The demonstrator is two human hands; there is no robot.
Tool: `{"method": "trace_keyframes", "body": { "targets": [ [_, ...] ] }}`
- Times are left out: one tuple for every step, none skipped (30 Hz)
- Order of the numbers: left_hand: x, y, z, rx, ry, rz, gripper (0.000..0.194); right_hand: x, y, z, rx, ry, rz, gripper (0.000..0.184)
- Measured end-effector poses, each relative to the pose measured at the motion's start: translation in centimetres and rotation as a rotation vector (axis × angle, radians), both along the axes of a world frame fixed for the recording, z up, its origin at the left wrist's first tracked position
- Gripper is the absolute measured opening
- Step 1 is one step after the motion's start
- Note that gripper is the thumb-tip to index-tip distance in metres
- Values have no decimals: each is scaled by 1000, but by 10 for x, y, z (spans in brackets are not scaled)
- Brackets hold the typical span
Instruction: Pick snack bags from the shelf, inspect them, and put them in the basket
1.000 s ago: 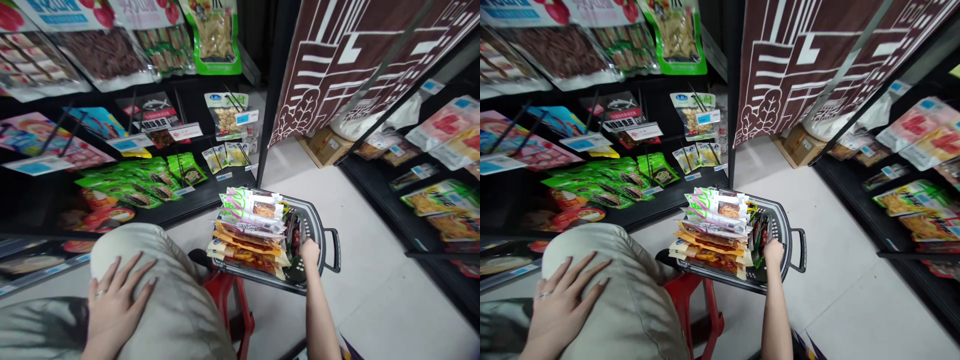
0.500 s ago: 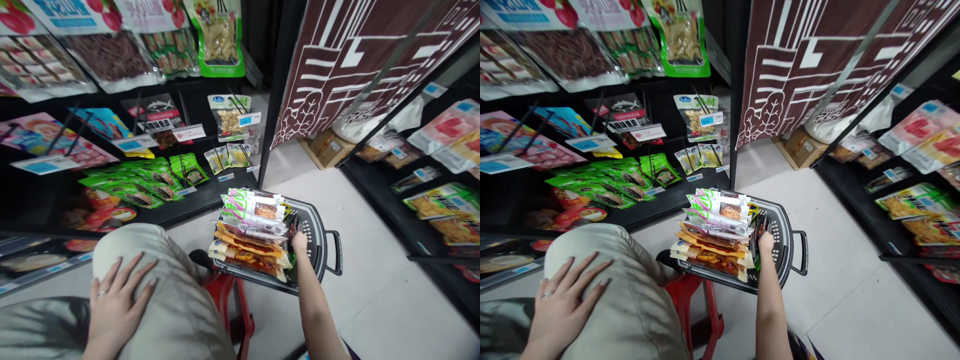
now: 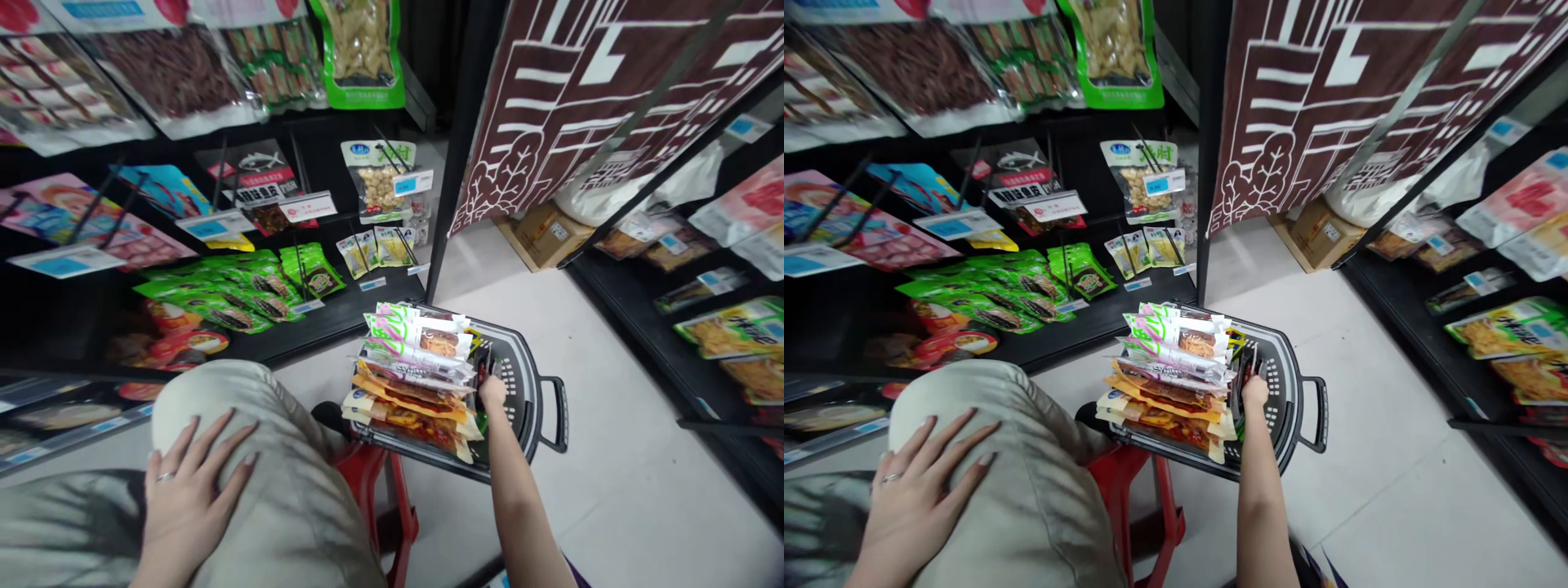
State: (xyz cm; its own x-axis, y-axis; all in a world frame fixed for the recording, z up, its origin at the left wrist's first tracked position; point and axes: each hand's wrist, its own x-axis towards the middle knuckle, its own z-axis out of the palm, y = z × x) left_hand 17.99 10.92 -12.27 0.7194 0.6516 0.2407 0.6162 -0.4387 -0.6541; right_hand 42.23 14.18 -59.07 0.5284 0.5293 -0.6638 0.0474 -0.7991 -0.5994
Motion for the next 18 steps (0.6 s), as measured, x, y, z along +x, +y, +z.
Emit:
{"method": "trace_keyframes", "body": {
  "targets": [
    [0,0,0,12,12,-11,39,-3,4,-2,5,3,10,29],
    [0,1,0,19,25,-14,40,-6,7,-3,13,6,21,29],
    [0,1,0,22,36,-10,41,-8,9,-5,19,9,32,28],
    [1,1,0,26,42,-8,41,-10,9,-7,23,13,42,27],
    [2,1,-1,31,48,-6,41,-11,7,-9,24,16,50,27],
    [3,1,-1,36,51,-4,41,-12,3,-10,26,16,53,28],
    [4,1,-2,41,53,-4,41,-13,-2,-10,29,11,52,30],
    [4,1,-2,44,54,-7,40,-14,-8,-9,36,-1,46,34],
    [5,1,-3,44,55,-13,40,-14,-15,-7,46,-22,34,38],
    [6,2,-3,42,56,-21,40,-15,-22,-3,62,-51,14,42],
    [6,2,-3,38,58,-26,40,-17,-29,1,97,-94,4,44],
    [7,2,-4,36,60,-31,39,-19,-34,7,149,-141,12,44],
    [8,2,-4,33,63,-33,39,-22,-37,12,207,-182,37,41],
    [9,1,-4,31,65,-34,39,-25,-38,18,262,-211,74,37],
    [10,1,-4,29,66,-33,39,-28,-37,22,303,-225,118,34],
    [11,0,-5,27,65,-33,39,-31,-34,25,320,-225,154,31],
    [12,0,-5,23,64,-33,39,-34,-31,28,309,-215,175,29],
    [12,0,-5,21,62,-34,39,-36,-26,29,277,-201,174,26]
  ]
}}
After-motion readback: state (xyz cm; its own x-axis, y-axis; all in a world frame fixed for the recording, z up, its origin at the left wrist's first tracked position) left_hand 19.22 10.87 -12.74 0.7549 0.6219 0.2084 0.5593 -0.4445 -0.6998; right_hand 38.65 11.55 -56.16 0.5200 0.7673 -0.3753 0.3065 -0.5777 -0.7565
